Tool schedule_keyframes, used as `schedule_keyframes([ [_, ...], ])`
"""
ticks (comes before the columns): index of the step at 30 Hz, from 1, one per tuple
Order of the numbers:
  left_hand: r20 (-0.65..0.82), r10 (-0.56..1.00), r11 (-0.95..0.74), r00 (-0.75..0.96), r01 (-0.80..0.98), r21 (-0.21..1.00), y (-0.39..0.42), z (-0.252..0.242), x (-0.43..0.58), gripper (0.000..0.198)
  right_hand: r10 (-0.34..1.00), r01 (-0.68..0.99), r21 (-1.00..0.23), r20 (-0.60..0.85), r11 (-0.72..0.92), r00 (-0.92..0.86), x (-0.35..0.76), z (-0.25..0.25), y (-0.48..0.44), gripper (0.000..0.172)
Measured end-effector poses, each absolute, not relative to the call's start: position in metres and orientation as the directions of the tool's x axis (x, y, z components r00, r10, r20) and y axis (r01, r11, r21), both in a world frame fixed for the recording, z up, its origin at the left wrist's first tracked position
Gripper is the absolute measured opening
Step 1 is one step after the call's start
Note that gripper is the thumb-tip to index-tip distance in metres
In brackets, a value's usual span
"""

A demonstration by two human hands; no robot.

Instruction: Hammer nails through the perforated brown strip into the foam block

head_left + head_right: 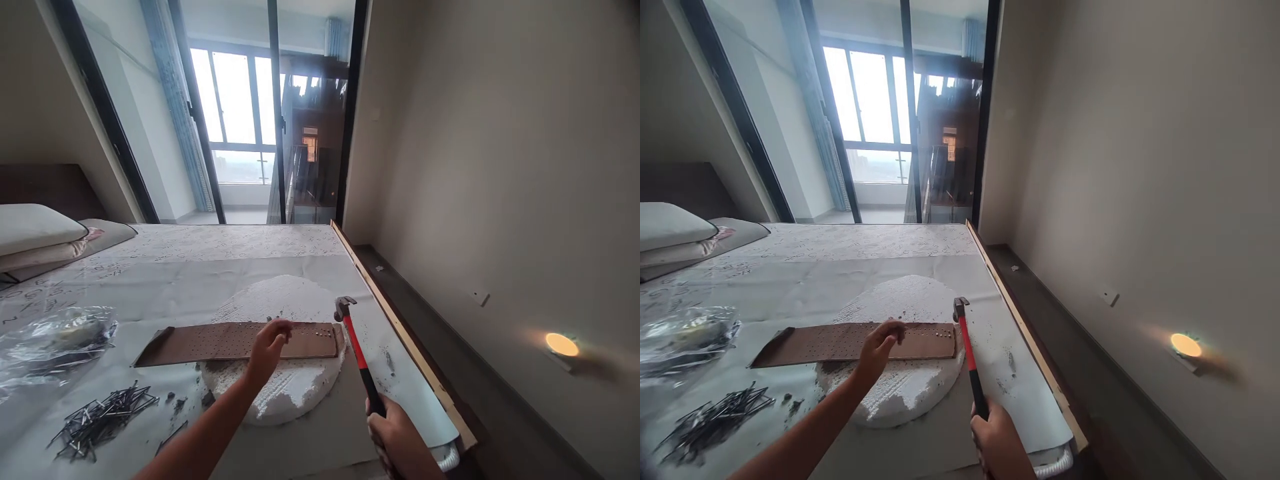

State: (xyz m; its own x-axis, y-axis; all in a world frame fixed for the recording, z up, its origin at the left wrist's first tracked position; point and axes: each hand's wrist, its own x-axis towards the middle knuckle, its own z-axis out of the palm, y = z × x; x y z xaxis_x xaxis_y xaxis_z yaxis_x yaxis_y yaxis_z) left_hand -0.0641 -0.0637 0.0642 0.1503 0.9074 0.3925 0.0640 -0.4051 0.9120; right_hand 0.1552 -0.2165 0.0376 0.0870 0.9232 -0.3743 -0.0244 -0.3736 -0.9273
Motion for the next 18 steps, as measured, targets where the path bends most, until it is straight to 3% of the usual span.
schedule_keyframes([
  [3, 0.38, 0.924, -0.374, 0.038, 0.298, 0.878, -0.098, 0.063, -0.14, 0.017, 0.92, -0.068, -0.919, -0.391, -0.388, 0.039, 0.154, 0.039, -0.22, 0.018],
  [5, 0.298, 0.948, -0.197, -0.115, 0.524, 0.829, -0.115, 0.055, -0.194, 0.021, 0.909, -0.085, -0.906, -0.417, -0.415, 0.003, 0.151, 0.039, -0.221, 0.021],
  [7, 0.17, 0.96, 0.05, -0.223, 0.732, 0.679, -0.128, 0.044, -0.239, 0.022, 0.9, -0.098, -0.895, -0.434, -0.435, -0.027, 0.149, 0.038, -0.222, 0.023],
  [9, 0.013, 0.977, 0.185, -0.214, 0.871, 0.456, -0.136, 0.032, -0.271, 0.017, 0.895, -0.121, -0.887, -0.443, -0.445, -0.051, 0.145, 0.035, -0.221, 0.025],
  [11, -0.145, 0.97, 0.227, -0.194, 0.935, 0.273, -0.14, 0.017, -0.288, 0.012, 0.89, -0.158, -0.876, -0.448, -0.456, -0.088, 0.139, 0.034, -0.219, 0.024],
  [13, -0.244, 0.946, 0.26, -0.211, 0.947, 0.188, -0.14, 0.003, -0.296, 0.005, 0.885, -0.196, -0.863, -0.448, -0.465, -0.127, 0.134, 0.033, -0.216, 0.024],
  [18, -0.318, 0.906, 0.346, -0.279, 0.921, 0.18, -0.139, -0.023, -0.304, 0.02, 0.881, -0.238, -0.849, -0.445, -0.472, -0.16, 0.123, 0.032, -0.207, 0.024],
])
